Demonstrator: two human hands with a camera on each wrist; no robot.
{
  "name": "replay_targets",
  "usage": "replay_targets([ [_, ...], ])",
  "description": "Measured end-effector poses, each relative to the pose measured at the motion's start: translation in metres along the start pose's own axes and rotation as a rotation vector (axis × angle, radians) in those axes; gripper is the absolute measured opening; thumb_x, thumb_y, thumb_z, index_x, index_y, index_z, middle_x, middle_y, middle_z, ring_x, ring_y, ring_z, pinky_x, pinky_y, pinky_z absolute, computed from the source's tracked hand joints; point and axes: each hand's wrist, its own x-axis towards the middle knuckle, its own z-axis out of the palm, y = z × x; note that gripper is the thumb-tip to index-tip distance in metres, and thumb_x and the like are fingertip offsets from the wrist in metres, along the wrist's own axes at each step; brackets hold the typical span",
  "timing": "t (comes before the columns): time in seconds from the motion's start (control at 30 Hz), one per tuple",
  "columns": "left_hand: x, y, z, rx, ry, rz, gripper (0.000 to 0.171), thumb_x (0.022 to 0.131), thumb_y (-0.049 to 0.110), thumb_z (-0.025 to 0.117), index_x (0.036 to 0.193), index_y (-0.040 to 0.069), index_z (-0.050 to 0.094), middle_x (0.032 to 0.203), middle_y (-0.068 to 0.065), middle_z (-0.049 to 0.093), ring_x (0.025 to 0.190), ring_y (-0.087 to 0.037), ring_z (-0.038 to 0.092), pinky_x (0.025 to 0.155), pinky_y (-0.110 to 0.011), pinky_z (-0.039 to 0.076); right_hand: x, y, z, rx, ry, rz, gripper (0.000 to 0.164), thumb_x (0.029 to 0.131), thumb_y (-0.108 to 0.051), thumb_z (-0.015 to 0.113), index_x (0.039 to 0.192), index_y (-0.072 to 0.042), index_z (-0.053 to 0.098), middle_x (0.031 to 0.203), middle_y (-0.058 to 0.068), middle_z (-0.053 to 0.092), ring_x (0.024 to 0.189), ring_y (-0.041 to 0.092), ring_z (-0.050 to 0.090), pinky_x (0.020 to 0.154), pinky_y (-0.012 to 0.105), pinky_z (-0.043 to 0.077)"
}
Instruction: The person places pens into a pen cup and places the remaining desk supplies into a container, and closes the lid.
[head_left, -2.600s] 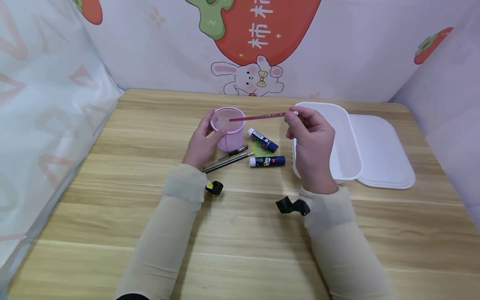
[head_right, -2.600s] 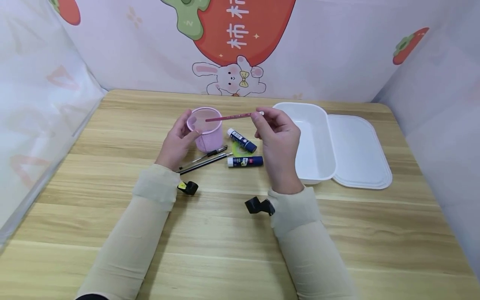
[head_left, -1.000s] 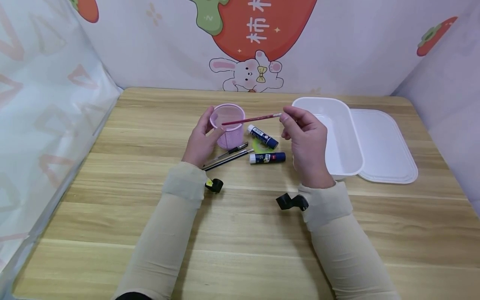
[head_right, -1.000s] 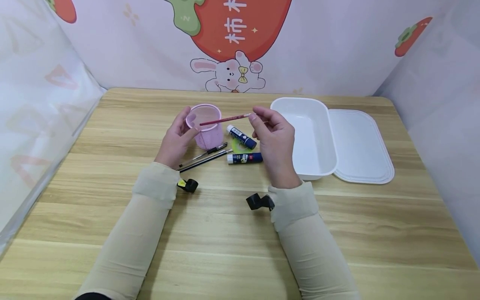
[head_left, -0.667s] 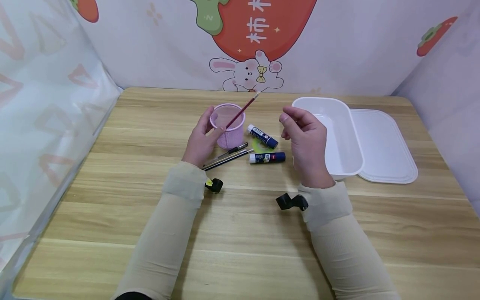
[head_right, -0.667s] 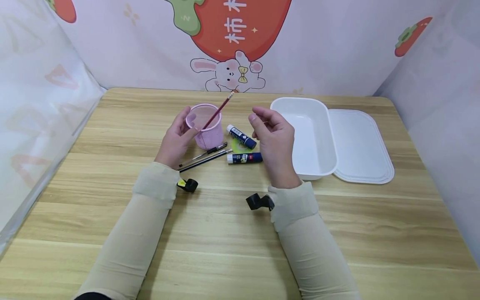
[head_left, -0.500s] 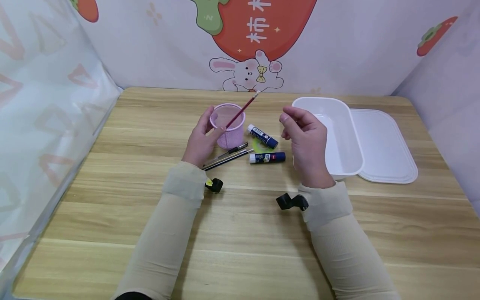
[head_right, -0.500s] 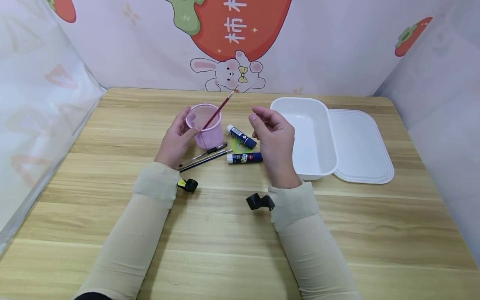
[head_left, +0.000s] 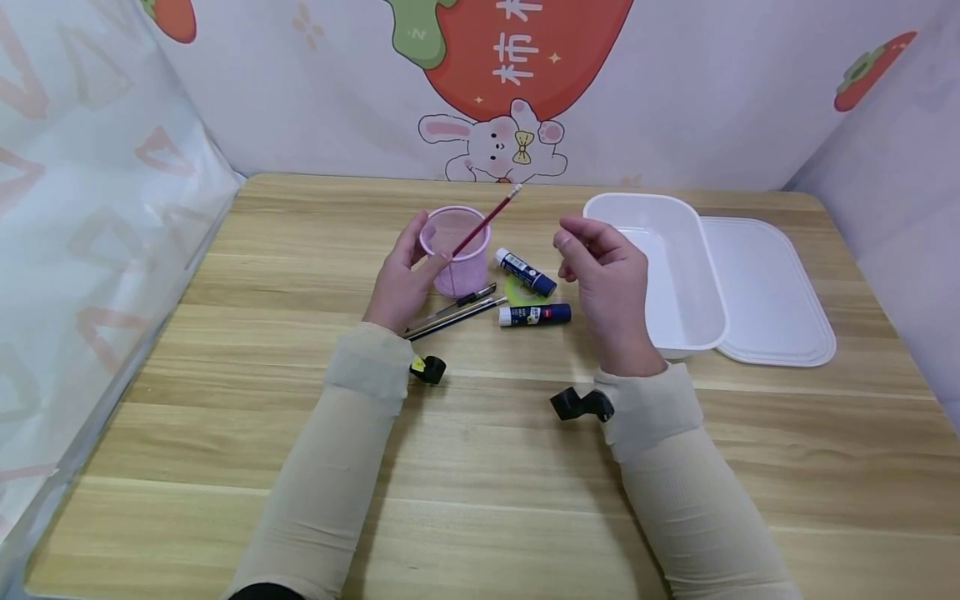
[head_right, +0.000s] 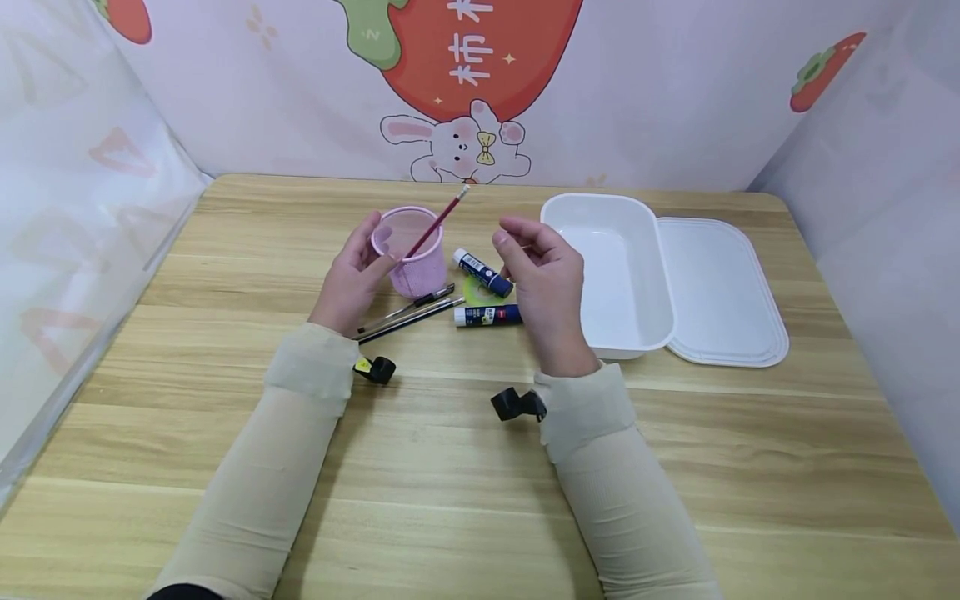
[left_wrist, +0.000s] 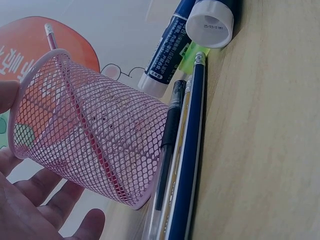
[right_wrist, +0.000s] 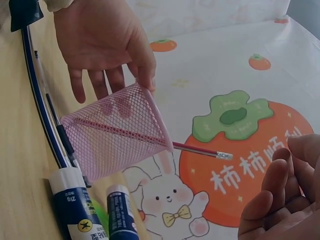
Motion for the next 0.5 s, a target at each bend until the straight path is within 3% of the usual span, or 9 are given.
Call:
replay_targets([
  [0.27,-0.001,0.001,-0.001,-0.006,0.001,-0.012,0.071,0.099,0.028,0.063,0.16,0.027,0.028,0.156,-0.001,0.042,0.141,-0.019,0.041,0.12,-0.047,0.025,-0.002,0.011,0.007,-0.065,-0.054,0.019,0.022,0.095,-0.021,0.071,0.112,-0.007,0.072,0.095,0.002,0.07,0.072,0.023,0.058,0.068,0.024,0.052],
  [0.5,0.0,0.001,0.0,-0.007,-0.006,-0.007,0.071,0.099,0.028,0.063,0.16,0.028,0.028,0.156,-0.001,0.043,0.14,-0.019,0.041,0.12,-0.047,0.025,-0.005,0.023,0.014,-0.097,-0.099,0.083,0.024,0.096,-0.022,0.071,0.114,-0.007,0.071,0.103,0.003,0.069,0.078,0.019,0.057,0.072,0.026,0.053],
])
